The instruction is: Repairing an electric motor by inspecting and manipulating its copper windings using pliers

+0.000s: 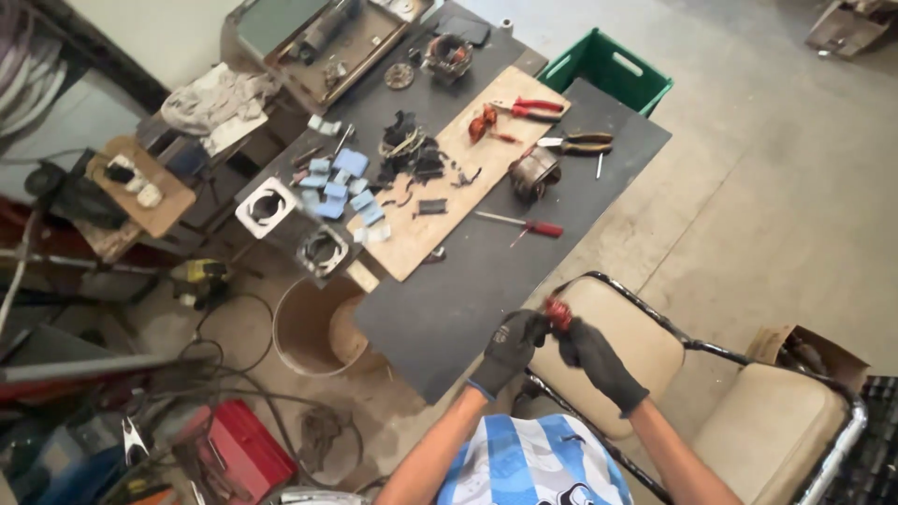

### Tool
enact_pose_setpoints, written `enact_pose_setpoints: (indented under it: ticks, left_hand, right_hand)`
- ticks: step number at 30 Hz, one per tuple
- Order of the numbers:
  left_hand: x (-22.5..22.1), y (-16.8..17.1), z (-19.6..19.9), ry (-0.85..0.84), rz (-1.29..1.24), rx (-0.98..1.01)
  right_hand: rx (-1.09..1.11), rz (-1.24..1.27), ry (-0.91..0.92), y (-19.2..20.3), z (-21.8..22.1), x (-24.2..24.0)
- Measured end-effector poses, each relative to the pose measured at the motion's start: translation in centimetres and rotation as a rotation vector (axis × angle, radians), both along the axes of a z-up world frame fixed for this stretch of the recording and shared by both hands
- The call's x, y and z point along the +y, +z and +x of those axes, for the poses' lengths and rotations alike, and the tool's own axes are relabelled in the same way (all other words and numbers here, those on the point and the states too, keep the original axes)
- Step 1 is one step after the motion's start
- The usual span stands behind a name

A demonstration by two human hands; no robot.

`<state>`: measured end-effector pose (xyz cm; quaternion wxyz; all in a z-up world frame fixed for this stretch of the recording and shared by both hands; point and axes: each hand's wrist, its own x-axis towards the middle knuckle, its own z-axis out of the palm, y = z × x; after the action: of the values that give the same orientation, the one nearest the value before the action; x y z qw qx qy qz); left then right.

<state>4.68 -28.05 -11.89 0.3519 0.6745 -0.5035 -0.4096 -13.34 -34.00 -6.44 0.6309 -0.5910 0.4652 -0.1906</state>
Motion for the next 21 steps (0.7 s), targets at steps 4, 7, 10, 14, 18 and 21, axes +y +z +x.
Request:
enact_pose_setpoints:
  ticks: [4, 7, 10, 14, 18, 21]
  left_hand:
    - [-5.0, 2.1, 2.0, -0.192, -0.465, -0.588]
    - [-7.6, 0.2, 2.3, -0.362, -0.413, -0.695]
    - [-10.3, 3.3, 0.9, -0.224, -0.168, -0.656]
    - [-14.5, 8.2, 0.4, 0.075, 0.264, -0.566]
    - [-14.2, 4.3, 0.2, 0.092, 0.058, -0.575]
    - [-15.2, 4.5, 0.0, 0.050, -0.306, -0.602]
  right_hand:
    - [-0.016, 0.110, 0.327, 6.0, -1.4, -4.0]
    - [0.103, -0.101, 0.723, 3.6, -3.3, -6.9]
    - [0.307, -0.434, 0.992, 1.3, -3.9, -8.3]
    - [0.640, -0.516, 0.658, 0.7, -5.1, -11.8]
    - [0.871, -0.479, 0.319, -7.3, -8.3, -16.7]
    - [0.921, -0.519, 0.311, -8.1, -9.1, -18.6]
